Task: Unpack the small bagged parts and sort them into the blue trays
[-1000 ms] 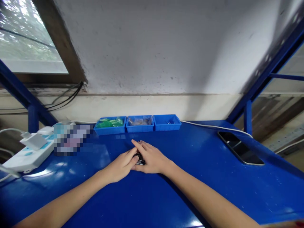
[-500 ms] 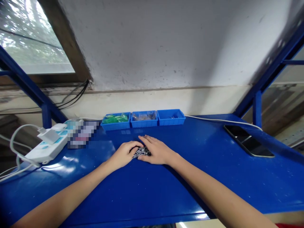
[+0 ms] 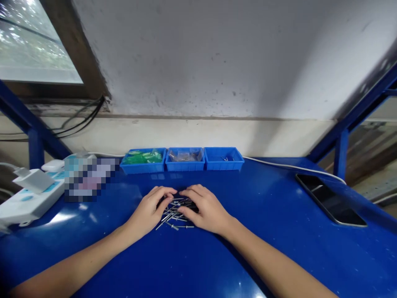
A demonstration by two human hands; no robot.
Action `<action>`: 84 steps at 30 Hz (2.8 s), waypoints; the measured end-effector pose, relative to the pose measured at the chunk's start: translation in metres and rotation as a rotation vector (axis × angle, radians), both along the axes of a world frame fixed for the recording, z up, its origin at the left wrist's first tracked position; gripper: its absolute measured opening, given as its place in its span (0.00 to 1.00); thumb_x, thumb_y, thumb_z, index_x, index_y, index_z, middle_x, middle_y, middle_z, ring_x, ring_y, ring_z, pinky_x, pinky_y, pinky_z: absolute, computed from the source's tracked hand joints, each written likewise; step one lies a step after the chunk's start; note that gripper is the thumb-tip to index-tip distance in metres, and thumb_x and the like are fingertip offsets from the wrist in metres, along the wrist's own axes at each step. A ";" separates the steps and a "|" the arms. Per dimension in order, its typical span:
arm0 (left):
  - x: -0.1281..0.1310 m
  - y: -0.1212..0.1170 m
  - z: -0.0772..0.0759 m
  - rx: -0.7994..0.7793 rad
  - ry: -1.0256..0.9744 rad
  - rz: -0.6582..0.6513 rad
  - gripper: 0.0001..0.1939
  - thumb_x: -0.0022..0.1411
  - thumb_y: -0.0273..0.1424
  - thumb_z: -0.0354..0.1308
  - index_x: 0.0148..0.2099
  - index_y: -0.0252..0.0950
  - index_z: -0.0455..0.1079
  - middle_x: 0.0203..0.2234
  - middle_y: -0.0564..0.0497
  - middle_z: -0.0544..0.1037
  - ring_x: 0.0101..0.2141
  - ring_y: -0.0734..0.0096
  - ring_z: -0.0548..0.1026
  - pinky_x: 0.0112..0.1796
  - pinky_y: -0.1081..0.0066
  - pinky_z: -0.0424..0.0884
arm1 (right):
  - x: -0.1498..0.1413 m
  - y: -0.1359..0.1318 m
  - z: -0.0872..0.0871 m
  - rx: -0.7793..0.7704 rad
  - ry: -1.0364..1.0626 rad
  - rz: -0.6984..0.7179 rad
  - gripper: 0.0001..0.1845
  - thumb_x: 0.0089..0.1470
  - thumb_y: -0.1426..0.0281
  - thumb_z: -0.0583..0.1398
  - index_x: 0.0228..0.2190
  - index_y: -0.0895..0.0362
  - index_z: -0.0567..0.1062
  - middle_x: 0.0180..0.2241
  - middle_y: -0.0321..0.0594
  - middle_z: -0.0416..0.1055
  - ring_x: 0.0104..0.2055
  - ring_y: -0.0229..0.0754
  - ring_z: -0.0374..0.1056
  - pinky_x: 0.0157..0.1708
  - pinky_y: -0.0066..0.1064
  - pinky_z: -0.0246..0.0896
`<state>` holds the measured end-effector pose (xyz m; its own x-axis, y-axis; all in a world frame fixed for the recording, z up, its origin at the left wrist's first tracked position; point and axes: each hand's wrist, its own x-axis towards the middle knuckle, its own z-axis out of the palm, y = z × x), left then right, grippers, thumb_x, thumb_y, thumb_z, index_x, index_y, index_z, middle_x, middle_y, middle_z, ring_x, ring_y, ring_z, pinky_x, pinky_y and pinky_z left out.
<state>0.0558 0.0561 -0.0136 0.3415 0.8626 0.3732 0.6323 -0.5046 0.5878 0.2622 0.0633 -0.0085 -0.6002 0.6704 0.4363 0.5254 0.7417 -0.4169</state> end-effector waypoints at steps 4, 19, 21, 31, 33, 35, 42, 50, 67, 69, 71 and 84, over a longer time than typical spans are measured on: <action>0.001 -0.001 0.001 -0.080 -0.077 -0.025 0.10 0.64 0.28 0.46 0.44 0.40 0.66 0.36 0.50 0.75 0.36 0.68 0.74 0.40 0.67 0.71 | -0.002 -0.001 0.000 0.105 0.043 -0.058 0.10 0.57 0.66 0.55 0.40 0.56 0.70 0.36 0.44 0.72 0.38 0.42 0.66 0.39 0.36 0.61; -0.003 -0.011 0.004 -0.077 -0.134 -0.001 0.10 0.66 0.31 0.46 0.48 0.39 0.63 0.33 0.52 0.75 0.33 0.71 0.74 0.36 0.71 0.70 | -0.005 -0.003 0.000 0.136 0.044 -0.024 0.09 0.59 0.70 0.53 0.35 0.57 0.73 0.31 0.42 0.71 0.33 0.41 0.64 0.35 0.35 0.59; -0.002 -0.011 0.006 -0.036 -0.178 0.014 0.08 0.65 0.32 0.48 0.45 0.38 0.65 0.31 0.52 0.74 0.31 0.72 0.73 0.35 0.72 0.69 | -0.004 -0.003 0.001 0.126 0.080 -0.048 0.10 0.59 0.70 0.52 0.34 0.57 0.72 0.30 0.42 0.71 0.32 0.40 0.64 0.34 0.34 0.60; -0.001 -0.016 0.009 0.078 -0.124 0.032 0.08 0.66 0.30 0.47 0.34 0.36 0.64 0.28 0.53 0.69 0.32 0.73 0.68 0.35 0.72 0.64 | -0.008 -0.012 0.002 0.243 0.127 -0.086 0.07 0.57 0.68 0.56 0.38 0.57 0.69 0.33 0.44 0.71 0.34 0.42 0.66 0.34 0.34 0.61; 0.000 -0.018 0.010 0.087 -0.109 0.025 0.09 0.66 0.30 0.46 0.32 0.36 0.62 0.27 0.53 0.68 0.31 0.72 0.68 0.35 0.72 0.63 | -0.008 -0.012 0.001 0.268 0.126 -0.068 0.05 0.58 0.70 0.55 0.38 0.56 0.68 0.32 0.43 0.71 0.34 0.41 0.66 0.33 0.33 0.61; 0.002 -0.020 0.010 0.090 -0.099 0.016 0.11 0.67 0.30 0.45 0.31 0.36 0.61 0.25 0.54 0.68 0.30 0.73 0.68 0.35 0.72 0.63 | -0.009 -0.012 0.000 0.275 0.121 -0.052 0.04 0.58 0.72 0.54 0.37 0.56 0.68 0.31 0.42 0.71 0.32 0.40 0.65 0.32 0.32 0.61; -0.009 -0.017 0.016 0.066 -0.131 -0.004 0.08 0.66 0.32 0.45 0.44 0.37 0.63 0.28 0.53 0.71 0.28 0.75 0.70 0.31 0.73 0.65 | -0.007 -0.011 0.002 0.304 0.133 -0.083 0.06 0.59 0.73 0.52 0.32 0.58 0.68 0.28 0.41 0.68 0.31 0.40 0.63 0.32 0.32 0.58; -0.012 -0.018 0.021 0.239 0.012 -0.122 0.07 0.65 0.31 0.50 0.41 0.38 0.68 0.31 0.52 0.75 0.32 0.73 0.71 0.36 0.71 0.67 | -0.012 -0.018 0.004 0.317 0.151 -0.156 0.10 0.60 0.72 0.51 0.29 0.58 0.68 0.25 0.40 0.67 0.28 0.38 0.61 0.29 0.30 0.56; -0.059 -0.001 0.035 -0.071 0.452 -0.247 0.14 0.64 0.26 0.49 0.48 0.46 0.69 0.40 0.51 0.70 0.38 0.69 0.71 0.34 0.72 0.64 | 0.060 0.025 0.049 0.892 0.145 -0.707 0.08 0.55 0.69 0.56 0.27 0.58 0.72 0.22 0.40 0.69 0.26 0.40 0.66 0.29 0.30 0.59; -0.065 0.003 0.030 -0.097 0.453 -0.232 0.10 0.63 0.27 0.50 0.43 0.43 0.71 0.39 0.51 0.69 0.39 0.69 0.69 0.36 0.71 0.64 | 0.075 0.040 0.039 0.627 -0.060 -0.824 0.13 0.56 0.62 0.55 0.34 0.59 0.74 0.27 0.43 0.72 0.29 0.44 0.68 0.28 0.32 0.59; -0.065 0.006 0.027 -0.082 0.446 -0.196 0.07 0.63 0.28 0.51 0.38 0.40 0.71 0.36 0.51 0.68 0.38 0.68 0.68 0.37 0.70 0.64 | 0.078 0.045 0.024 0.425 -0.175 -0.821 0.17 0.55 0.59 0.55 0.38 0.58 0.73 0.30 0.44 0.74 0.32 0.47 0.69 0.29 0.33 0.60; -0.006 -0.037 0.031 -0.030 0.001 -0.234 0.05 0.66 0.27 0.47 0.40 0.39 0.63 0.34 0.52 0.72 0.36 0.71 0.70 0.38 0.71 0.67 | -0.009 -0.025 0.017 0.243 -0.078 0.105 0.12 0.59 0.62 0.54 0.30 0.58 0.70 0.26 0.40 0.69 0.29 0.39 0.62 0.31 0.31 0.54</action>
